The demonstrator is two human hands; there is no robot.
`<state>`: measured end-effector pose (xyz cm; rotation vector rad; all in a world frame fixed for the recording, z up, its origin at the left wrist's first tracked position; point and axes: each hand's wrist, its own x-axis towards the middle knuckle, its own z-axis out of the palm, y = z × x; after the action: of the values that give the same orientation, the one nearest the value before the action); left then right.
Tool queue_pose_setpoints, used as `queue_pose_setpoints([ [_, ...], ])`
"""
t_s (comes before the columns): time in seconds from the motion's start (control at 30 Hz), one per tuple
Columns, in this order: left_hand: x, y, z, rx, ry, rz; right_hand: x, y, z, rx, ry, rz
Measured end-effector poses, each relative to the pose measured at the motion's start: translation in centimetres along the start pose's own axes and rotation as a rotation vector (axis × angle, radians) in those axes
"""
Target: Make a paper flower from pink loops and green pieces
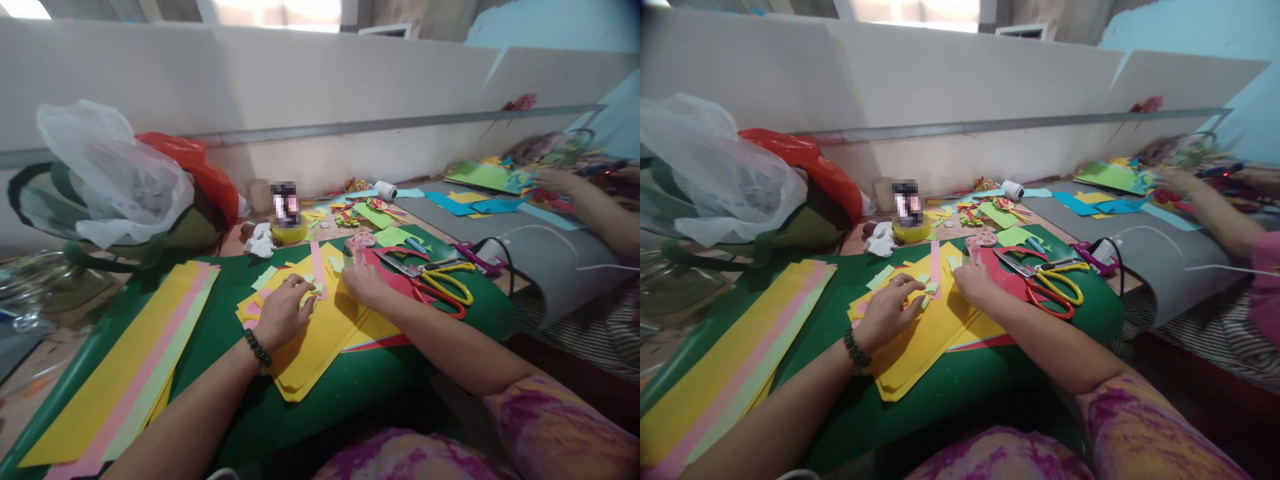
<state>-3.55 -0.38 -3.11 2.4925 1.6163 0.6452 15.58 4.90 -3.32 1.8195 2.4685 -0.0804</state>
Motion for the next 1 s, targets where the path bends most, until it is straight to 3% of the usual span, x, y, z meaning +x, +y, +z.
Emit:
queue_pose_setpoints([
  [0.23, 0.0, 0.2, -0.2, -0.161, 0.043, -0.04, -1.1, 0.2, -0.7, -0.073, 0.102, 0.036],
  [0.3, 0.0, 0.6, -0.4, -0.291, -0.012, -0.091, -2.0, 0.3, -0.9, -0.081, 0.142, 0.016],
  [0.37, 0.0, 1.1, -0.7, -0.514, -0.154, -0.206, -3.4, 0.1, -1.2, -0.079, 0.194, -0.023],
  [0.47, 0.1, 1.8, -1.0, -0.902, -0.352, -0.393, -6.1, -0.6, -1.2, -0.09, 0.315, -0.21],
  [0.53, 0.1, 2.0, -1.0, -1.047, -0.362, -0.429, -7.5, -1.3, -0.7, -0.085, 0.427, -0.412],
  [0.63, 0.1, 2.0, -1.0, -1.097, -0.357, -0.409, -8.8, -2.3, 0.3, -0.037, 0.588, -0.594],
  [0.73, 0.0, 2.0, -1.0, -1.048, -0.336, -0.372, -8.9, -2.5, 0.7, 0.07, 0.582, -0.621],
  [0.8, -0.1, 2.0, -1.0, -0.917, -0.264, -0.309, -8.4, -1.8, 0.1, 0.117, 0.477, -0.492],
  [0.87, -0.3, 2.1, -0.9, -0.744, -0.236, -0.215, -7.5, -0.2, -0.9, 0.092, 0.333, -0.198],
  [0.93, -0.5, 2.3, -0.6, -0.601, -0.271, -0.121, -6.0, 1.9, -1.9, 0.036, 0.203, 0.137],
  [1.0, -0.7, 2.4, -0.1, -0.508, -0.33, -0.065, -4.4, 3.9, -2.2, 0.026, 0.132, 0.277],
])
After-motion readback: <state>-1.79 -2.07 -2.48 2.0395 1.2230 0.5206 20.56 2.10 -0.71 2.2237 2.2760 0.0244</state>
